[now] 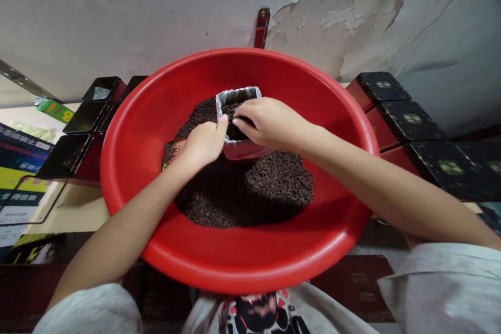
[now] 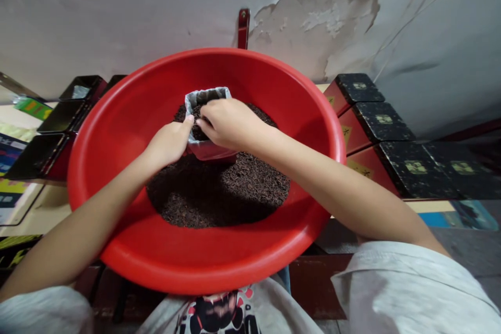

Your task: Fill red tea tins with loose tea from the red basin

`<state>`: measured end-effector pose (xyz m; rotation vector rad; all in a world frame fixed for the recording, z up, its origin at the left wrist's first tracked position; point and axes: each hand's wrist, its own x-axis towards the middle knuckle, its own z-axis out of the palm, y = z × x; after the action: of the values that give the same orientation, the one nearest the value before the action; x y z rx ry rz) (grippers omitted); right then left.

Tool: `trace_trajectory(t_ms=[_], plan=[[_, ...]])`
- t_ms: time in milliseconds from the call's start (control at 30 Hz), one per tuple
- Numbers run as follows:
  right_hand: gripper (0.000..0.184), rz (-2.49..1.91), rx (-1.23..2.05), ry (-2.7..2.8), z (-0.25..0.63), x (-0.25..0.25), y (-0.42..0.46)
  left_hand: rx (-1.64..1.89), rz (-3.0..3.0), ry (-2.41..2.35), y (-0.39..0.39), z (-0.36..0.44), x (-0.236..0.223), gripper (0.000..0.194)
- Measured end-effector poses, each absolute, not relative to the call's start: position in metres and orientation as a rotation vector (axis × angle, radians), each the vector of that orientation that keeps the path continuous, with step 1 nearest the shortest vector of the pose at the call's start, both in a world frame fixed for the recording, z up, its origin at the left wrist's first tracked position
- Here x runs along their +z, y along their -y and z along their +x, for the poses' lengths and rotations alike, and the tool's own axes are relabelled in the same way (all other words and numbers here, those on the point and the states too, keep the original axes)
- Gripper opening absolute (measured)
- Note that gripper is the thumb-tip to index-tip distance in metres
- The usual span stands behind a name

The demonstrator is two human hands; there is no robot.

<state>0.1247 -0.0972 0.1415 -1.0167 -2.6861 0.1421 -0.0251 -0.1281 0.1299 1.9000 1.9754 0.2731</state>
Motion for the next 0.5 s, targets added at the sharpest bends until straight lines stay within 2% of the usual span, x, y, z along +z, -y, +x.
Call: trace_trajectory(t_ms=[100, 267, 400, 500], plan=[[0.039, -0.933, 0.118, 2.683, 0.127, 0.139, 0.095, 0.287, 1.919, -1.971, 0.128, -0.025, 0.129, 0.069], [0.036, -0.854, 0.292, 2.558, 0.131, 0.144, 0.097, 0.293, 1.919, -1.944, 0.127, -0.028, 0.127, 0.064], [0.037, -1.253, 0.272, 2.017, 0.149, 0.125, 0.068, 0.372, 1.783, -1.785, 0.120, -0.037, 0.122, 0.045], [0.028, -1.715, 0.377, 1.981, 0.171, 0.080, 0.030, 0.412, 1.638, -1.610, 0.115, -0.041, 0.118, 0.031]])
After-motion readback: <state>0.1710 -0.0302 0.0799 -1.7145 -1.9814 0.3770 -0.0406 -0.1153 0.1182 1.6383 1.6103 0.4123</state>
